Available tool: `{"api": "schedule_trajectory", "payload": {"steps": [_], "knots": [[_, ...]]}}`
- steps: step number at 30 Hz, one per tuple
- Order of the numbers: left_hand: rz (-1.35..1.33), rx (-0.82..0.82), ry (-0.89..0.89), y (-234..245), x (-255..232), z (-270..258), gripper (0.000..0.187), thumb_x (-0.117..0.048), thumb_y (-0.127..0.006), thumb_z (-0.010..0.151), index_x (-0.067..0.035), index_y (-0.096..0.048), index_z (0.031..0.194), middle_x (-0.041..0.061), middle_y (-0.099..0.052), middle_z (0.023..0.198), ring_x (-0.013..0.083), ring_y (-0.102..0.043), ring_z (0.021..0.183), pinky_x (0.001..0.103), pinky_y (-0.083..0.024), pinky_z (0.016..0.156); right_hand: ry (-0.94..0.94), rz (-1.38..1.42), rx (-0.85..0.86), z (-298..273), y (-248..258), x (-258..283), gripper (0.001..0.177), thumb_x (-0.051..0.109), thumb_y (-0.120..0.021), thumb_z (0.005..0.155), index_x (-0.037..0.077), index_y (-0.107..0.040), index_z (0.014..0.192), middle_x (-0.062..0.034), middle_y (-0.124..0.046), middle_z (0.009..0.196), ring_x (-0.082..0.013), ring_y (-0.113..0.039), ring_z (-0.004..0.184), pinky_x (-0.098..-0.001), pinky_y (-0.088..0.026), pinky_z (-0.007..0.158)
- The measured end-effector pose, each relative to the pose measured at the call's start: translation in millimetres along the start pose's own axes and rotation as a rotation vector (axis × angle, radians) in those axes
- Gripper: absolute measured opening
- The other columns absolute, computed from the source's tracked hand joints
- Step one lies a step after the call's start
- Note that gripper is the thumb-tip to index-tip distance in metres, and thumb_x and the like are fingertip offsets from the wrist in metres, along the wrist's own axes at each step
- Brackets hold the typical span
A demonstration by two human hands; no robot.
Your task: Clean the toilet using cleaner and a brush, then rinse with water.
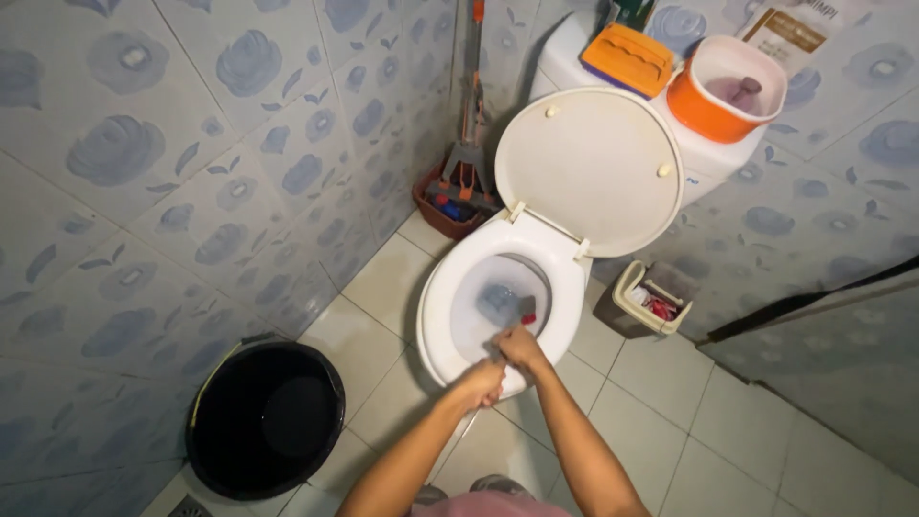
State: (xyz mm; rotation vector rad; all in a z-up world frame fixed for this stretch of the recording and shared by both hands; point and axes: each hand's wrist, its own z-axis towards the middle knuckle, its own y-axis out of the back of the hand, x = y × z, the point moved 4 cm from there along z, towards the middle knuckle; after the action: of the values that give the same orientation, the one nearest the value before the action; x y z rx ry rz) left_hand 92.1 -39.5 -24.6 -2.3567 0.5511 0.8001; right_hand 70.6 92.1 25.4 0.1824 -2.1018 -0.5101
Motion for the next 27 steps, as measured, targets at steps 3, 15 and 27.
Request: {"api": "schedule_trajectory", "payload": {"steps": [3, 15, 27], "knots": [[0.075, 0.063, 0.113, -7, 0, -60, 0.038, -0.037, -0.039, 0.107, -0.010, -0.048, 0.082, 0.002, -0.042, 0.059, 0.0107, -0.035, 0.040, 0.028, -0.021, 0.035, 0.004, 0.064, 0.110, -15, -18, -26, 0.023, 0.015, -0.071, 0.083, -0.004, -0.072, 0.071, -0.0075, -0.060, 0.055, -0.0150, -0.049, 0.043, -0.0353, -0.039, 0.043], [0.434, -0.196, -0.118, -40, -58, -65, 0.039, -0.033, -0.048, 0.102, 0.001, -0.060, 0.116, 0.010, -0.064, 0.066, 0.0195, -0.059, 0.041, 0.035, -0.042, 0.035, -0.026, -0.086, -0.026, 1, 6, -19, 0.026, 0.016, -0.065, 0.085, -0.003, -0.069, 0.067, -0.0088, -0.064, 0.055, -0.0163, -0.061, 0.046, -0.0358, -0.047, 0.045], [0.058, -0.124, -0.129, -52, -26, -36, 0.029, -0.030, -0.043, 0.106, -0.006, -0.056, 0.116, 0.006, -0.054, 0.061, 0.0152, -0.044, 0.037, 0.033, -0.034, 0.033, 0.046, -0.328, -0.124, 14, 18, -32, 0.018, 0.015, -0.067, 0.076, 0.005, -0.079, 0.084, -0.0161, -0.076, 0.078, -0.0269, -0.076, 0.074, -0.0382, -0.058, 0.074]]}}
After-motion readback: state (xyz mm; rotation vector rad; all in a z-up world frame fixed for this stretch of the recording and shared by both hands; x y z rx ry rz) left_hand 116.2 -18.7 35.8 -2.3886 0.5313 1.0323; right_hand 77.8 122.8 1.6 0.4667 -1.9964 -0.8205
